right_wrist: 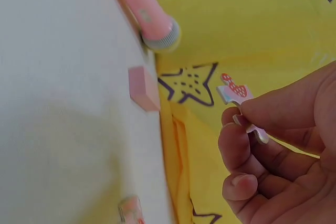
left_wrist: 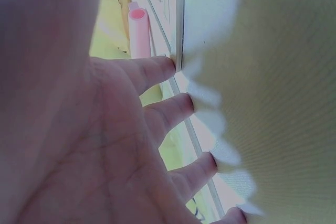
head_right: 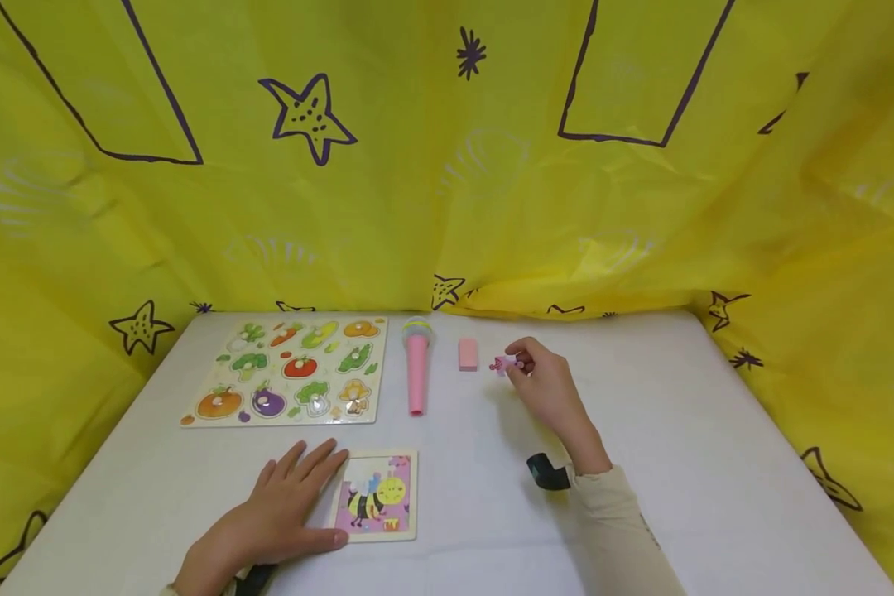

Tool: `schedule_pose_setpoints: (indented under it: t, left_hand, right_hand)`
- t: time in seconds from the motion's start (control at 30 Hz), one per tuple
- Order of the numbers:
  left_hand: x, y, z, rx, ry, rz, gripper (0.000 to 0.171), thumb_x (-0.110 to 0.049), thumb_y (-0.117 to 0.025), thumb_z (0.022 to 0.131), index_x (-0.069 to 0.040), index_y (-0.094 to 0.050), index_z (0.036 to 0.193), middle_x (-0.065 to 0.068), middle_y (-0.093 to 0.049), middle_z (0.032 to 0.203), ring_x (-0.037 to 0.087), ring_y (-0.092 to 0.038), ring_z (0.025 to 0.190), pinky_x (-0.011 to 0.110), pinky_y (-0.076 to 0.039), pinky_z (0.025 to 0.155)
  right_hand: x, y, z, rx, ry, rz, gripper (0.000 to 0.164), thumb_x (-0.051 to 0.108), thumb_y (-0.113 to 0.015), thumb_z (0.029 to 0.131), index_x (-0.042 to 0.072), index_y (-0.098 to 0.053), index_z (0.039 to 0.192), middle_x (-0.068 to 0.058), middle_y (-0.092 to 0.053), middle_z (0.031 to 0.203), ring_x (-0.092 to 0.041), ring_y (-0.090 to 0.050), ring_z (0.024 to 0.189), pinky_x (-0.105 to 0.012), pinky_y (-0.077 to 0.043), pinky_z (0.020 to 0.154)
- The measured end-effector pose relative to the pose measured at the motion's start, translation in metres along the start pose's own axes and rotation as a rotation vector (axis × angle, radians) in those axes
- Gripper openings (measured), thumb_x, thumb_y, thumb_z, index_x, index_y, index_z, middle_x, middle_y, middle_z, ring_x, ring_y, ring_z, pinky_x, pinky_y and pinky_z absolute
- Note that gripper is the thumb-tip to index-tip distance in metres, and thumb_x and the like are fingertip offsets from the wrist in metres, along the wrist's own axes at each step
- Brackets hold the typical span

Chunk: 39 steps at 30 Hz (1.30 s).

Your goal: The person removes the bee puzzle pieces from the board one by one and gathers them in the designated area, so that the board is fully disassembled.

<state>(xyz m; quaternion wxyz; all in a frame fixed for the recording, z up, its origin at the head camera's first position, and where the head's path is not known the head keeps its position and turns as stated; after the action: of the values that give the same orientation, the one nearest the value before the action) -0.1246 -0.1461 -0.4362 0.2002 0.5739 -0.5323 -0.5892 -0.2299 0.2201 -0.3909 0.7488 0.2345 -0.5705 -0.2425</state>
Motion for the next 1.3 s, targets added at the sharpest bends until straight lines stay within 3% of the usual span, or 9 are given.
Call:
schedule_pose_setpoints:
  t: [0.53,0.73,0.9,1.3]
  left_hand:
    - [-0.001,-0.001,0.001,0.013,0.006,0.004,0.105,-0.061,-0.087,0.081,-0.011,-0.044,0.163,0.013,-0.032,0.173,0.054,-0.018,0.156,0.082,-0.010,0.117]
    - [-0.001,-0.001,0.000,0.003,-0.003,0.011,0.105,-0.060,-0.087,0.081,-0.011,-0.045,0.163,0.013,-0.032,0.172,0.054,-0.019,0.156,0.083,-0.010,0.116]
    - [0.000,-0.001,0.000,0.007,-0.003,0.003,0.105,-0.059,-0.087,0.081,-0.011,-0.044,0.163,0.013,-0.032,0.172,0.054,-0.019,0.156,0.083,-0.010,0.116]
    - [-0.001,0.002,0.000,0.004,-0.003,-0.012,0.104,-0.059,-0.088,0.082,-0.011,-0.044,0.163,0.014,-0.032,0.172,0.054,-0.018,0.156,0.082,-0.010,0.116]
  right_hand:
    - [-0.047,0.055,-0.003,-0.133,-0.077,-0.102,0.028,-0.002,-0.065,0.100,-0.008,-0.070,0.126,-0.020,-0.070,0.097,-0.028,-0.056,0.081,-0.026,-0.045,0.065]
    - [-0.062,0.055,-0.003,-0.104,-0.137,-0.100,0.030,0.000,-0.064,0.100,-0.009,-0.070,0.128,-0.022,-0.069,0.099,-0.031,-0.057,0.086,-0.026,-0.046,0.066]
    - [-0.074,0.053,-0.004,-0.064,-0.181,-0.111,0.032,0.001,-0.063,0.100,-0.010,-0.069,0.129,-0.025,-0.068,0.103,-0.035,-0.059,0.090,-0.032,-0.047,0.071]
    - [-0.085,0.054,-0.008,0.011,-0.264,-0.115,0.033,0.002,-0.064,0.095,-0.012,-0.069,0.125,-0.014,-0.066,0.088,-0.027,-0.056,0.077,-0.034,-0.046,0.065]
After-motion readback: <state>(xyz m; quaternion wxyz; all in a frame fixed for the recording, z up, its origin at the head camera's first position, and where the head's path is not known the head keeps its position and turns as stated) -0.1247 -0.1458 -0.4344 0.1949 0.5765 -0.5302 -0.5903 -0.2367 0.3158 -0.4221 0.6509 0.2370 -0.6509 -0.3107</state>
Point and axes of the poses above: each hand's wrist, its own z-axis towards the middle knuckle, its own y-axis out of the back of the hand, x = y × z, the point moved 4 cm from there along z, towards the middle knuckle
